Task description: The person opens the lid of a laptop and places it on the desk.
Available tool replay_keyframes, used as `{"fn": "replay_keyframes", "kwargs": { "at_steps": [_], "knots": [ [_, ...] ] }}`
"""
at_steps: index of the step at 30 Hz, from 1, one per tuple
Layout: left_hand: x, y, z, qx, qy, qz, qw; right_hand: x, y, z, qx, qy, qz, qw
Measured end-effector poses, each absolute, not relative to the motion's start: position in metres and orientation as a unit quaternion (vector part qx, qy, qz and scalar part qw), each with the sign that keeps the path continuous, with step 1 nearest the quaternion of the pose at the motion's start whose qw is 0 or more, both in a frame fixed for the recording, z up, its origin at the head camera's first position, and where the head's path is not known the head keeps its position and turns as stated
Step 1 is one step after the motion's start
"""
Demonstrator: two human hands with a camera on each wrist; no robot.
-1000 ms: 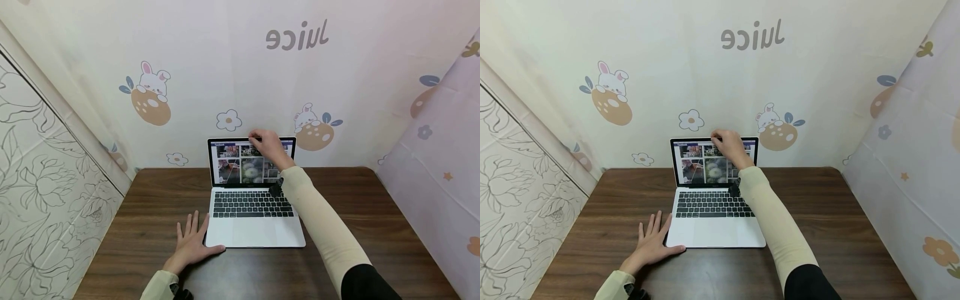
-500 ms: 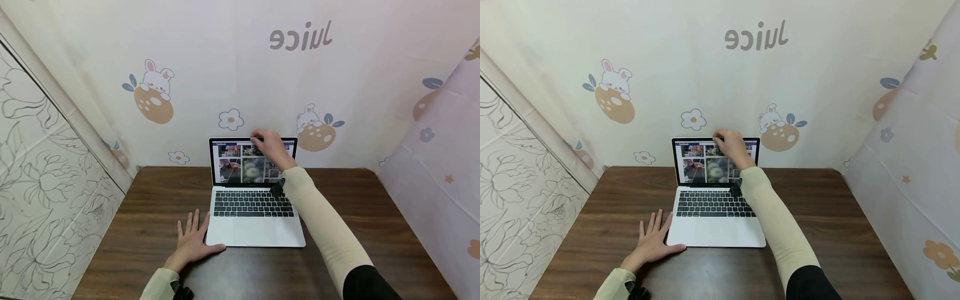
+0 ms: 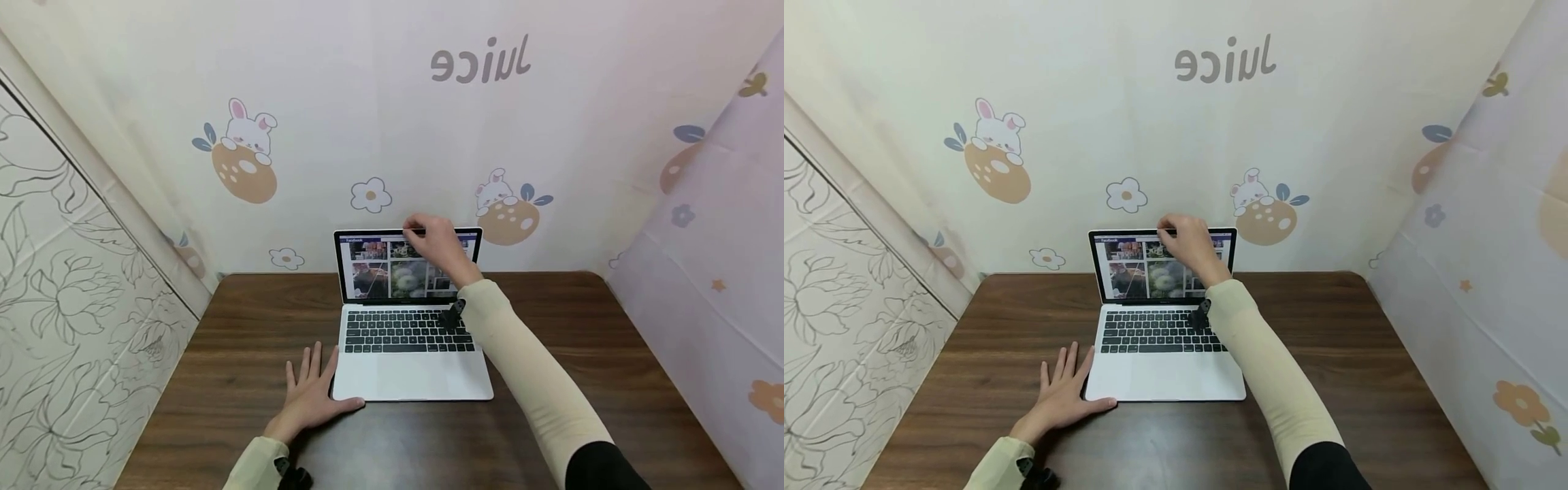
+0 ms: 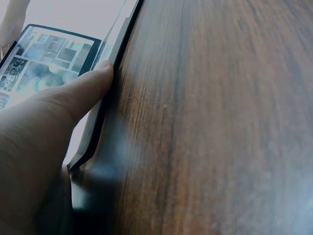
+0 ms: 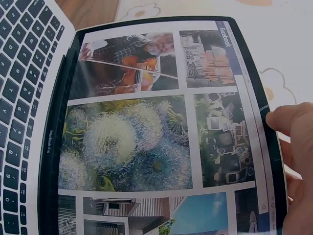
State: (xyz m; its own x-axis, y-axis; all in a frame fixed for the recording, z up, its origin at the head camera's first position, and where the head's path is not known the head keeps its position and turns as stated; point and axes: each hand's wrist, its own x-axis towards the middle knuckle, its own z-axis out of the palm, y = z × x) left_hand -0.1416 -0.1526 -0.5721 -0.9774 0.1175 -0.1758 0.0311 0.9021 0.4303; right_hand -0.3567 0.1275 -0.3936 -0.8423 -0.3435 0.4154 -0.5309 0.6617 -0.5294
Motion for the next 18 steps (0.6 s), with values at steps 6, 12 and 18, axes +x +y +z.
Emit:
{"fn": "replay_keyframes", "kwargs": {
  "at_steps": [6,12,18],
  "knots": [
    [-0.14,-0.152,-0.566,0.042,0.97,0.214,0.105,-0.346,0.13,-0.391,0.267,-0.899,0.297,0.178],
    [-0.137,-0.154,-0.56,0.061,0.975,0.199,0.083,-0.326,0.137,-0.39,0.277,-0.899,0.253,0.227],
    [-0.14,-0.161,-0.55,0.078,0.978,0.178,0.076,-0.29,0.15,-0.396,0.263,-0.901,0.264,0.222]
  ]
}}
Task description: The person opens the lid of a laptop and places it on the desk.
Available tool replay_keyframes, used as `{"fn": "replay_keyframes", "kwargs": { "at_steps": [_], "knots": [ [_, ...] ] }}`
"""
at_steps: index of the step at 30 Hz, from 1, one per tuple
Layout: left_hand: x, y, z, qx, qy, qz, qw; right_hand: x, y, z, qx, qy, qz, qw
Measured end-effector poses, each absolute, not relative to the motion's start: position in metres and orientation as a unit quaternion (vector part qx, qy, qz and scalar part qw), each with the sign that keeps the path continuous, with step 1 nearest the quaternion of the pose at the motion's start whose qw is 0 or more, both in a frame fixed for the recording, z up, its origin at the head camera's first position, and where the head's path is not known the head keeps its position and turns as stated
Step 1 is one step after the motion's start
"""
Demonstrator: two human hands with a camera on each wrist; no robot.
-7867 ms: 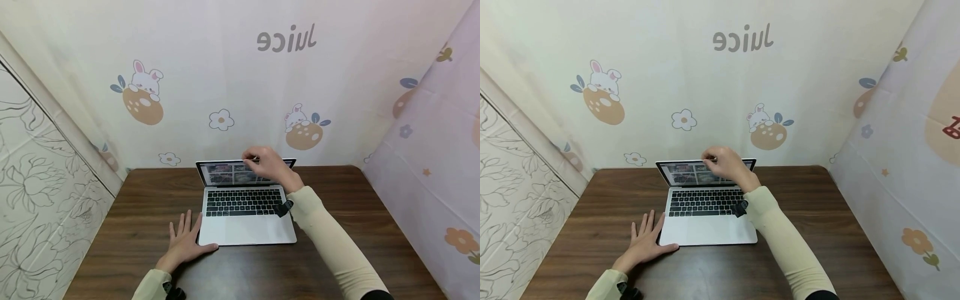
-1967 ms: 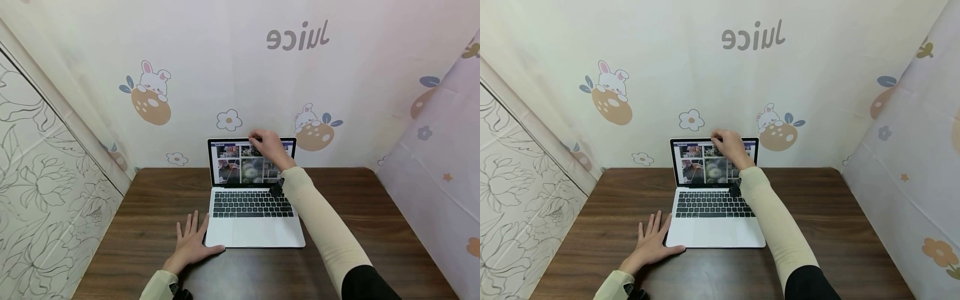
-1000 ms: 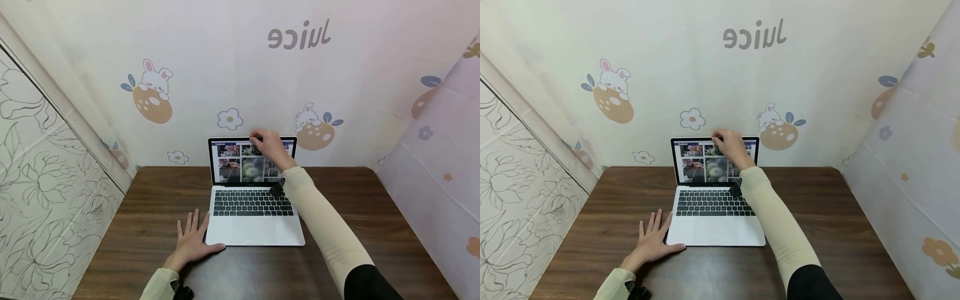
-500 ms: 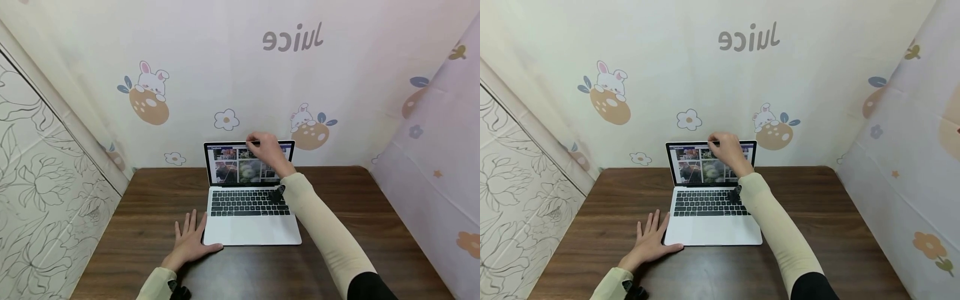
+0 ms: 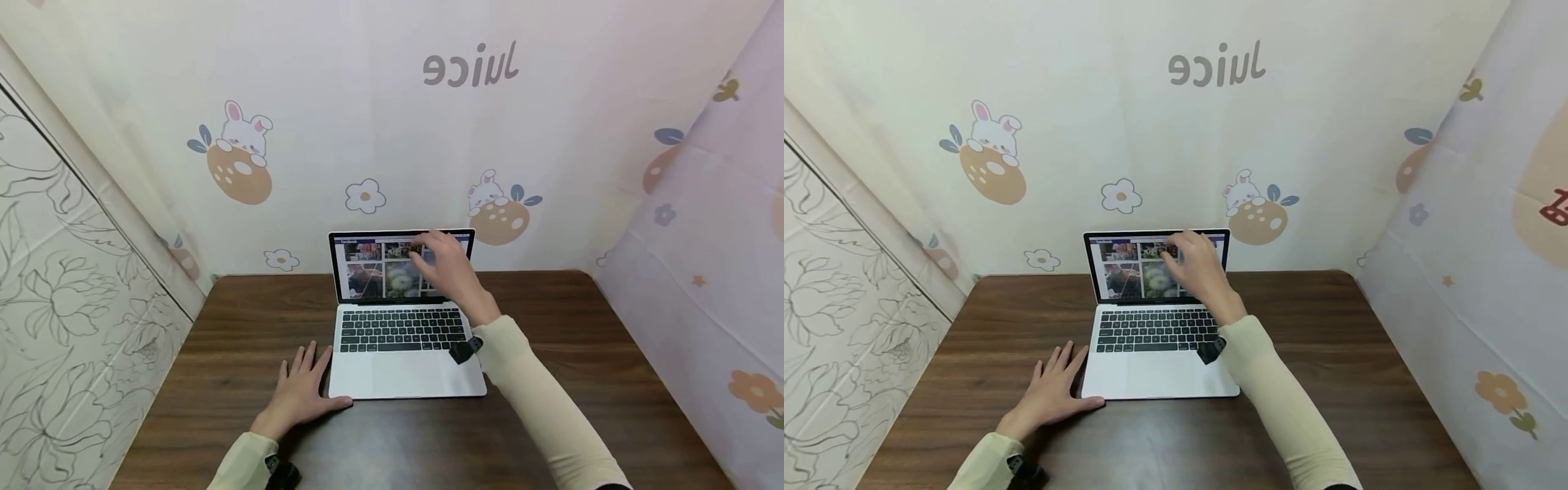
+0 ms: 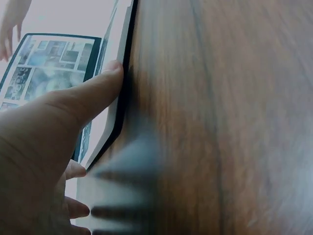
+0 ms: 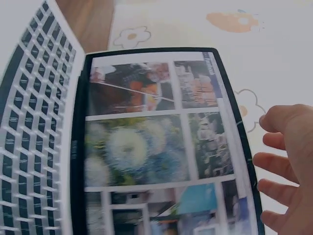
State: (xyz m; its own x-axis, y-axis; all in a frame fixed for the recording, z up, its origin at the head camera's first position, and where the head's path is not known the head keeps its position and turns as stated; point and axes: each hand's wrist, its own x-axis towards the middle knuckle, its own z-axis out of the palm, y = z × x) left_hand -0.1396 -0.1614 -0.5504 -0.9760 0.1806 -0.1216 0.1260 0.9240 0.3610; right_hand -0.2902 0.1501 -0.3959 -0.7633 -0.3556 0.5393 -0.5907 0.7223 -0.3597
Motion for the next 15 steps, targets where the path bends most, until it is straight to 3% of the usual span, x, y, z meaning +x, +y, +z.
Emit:
{"fn": "replay_keyframes", "kwargs": {
  "at_steps": [15],
  "knots": [
    [-0.147,-0.188,-0.535,0.084,0.977,0.184,0.064,-0.228,0.203,-0.472,0.143,-0.947,0.256,0.128]
  ]
}}
